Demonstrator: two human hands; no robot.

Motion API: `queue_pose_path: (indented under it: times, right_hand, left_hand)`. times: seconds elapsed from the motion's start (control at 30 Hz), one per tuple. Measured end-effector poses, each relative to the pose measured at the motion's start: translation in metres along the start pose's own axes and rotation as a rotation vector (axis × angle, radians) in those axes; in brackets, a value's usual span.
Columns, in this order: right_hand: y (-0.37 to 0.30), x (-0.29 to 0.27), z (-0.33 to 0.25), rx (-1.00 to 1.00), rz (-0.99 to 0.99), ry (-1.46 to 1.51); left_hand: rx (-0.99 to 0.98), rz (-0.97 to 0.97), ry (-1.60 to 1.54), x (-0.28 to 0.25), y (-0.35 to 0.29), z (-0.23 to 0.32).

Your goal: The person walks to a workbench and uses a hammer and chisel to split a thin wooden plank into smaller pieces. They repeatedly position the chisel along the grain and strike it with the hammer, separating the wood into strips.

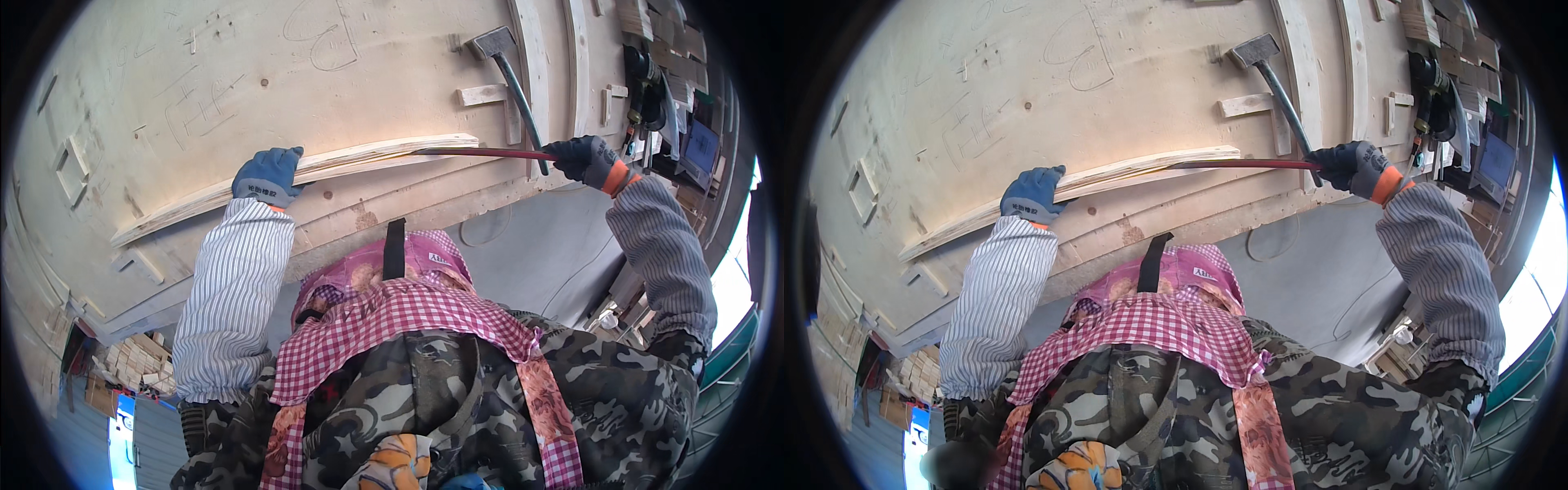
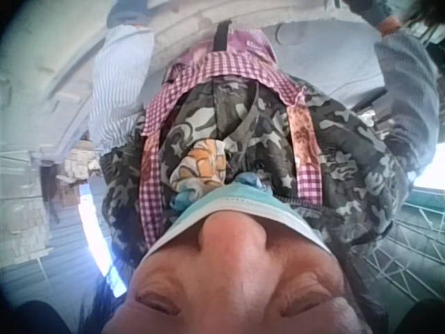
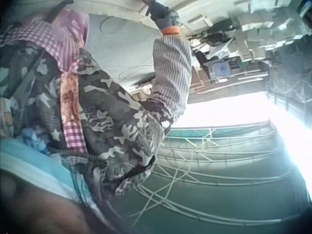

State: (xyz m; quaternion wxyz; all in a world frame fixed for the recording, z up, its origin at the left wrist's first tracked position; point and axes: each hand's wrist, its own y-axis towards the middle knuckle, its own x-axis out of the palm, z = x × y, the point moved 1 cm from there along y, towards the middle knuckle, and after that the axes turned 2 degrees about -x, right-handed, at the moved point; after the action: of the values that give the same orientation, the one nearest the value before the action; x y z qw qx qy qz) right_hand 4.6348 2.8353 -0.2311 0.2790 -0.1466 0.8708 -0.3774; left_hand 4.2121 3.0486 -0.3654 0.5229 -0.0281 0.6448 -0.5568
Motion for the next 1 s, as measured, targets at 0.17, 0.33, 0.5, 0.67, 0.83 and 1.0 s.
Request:
queue_pose_path:
  times: [0.17, 0.33, 0.5, 0.67, 0.83, 1.0]
  right_hand:
    - [0.025, 0.014, 0.063, 0.256, 0.079, -0.37]
    - [0.042, 0.019, 0.094, 0.429, 0.041, -0.415]
    - [0.033, 0.021, 0.057, 0.32, 0.192, -0.814]
    - [-0.025, 0.01, -0.047, 0.224, 0.128, -0.564]
    - [-0.071, 0.056, -0.174, 0.033, 0.169, -1.043]
    - [-0.057, 0.075, -0.23, 0.212, -0.034, -1.345]
  left_hand:
    - [-0.034, -0.04, 0.072, -0.004, 0.0, 0.001]
    - [-0.052, -0.047, 0.037, -0.005, -0.001, 0.001]
    - [-0.05, -0.015, 0.041, -0.003, -0.002, 0.0]
    - [-0.04, -0.007, 0.072, -0.001, -0.002, -0.002]
    - [-0.056, -0.001, 0.057, -0.003, -0.005, 0.0]
    - [-0.056, -0.019, 0.056, -0.006, -0.006, 0.0]
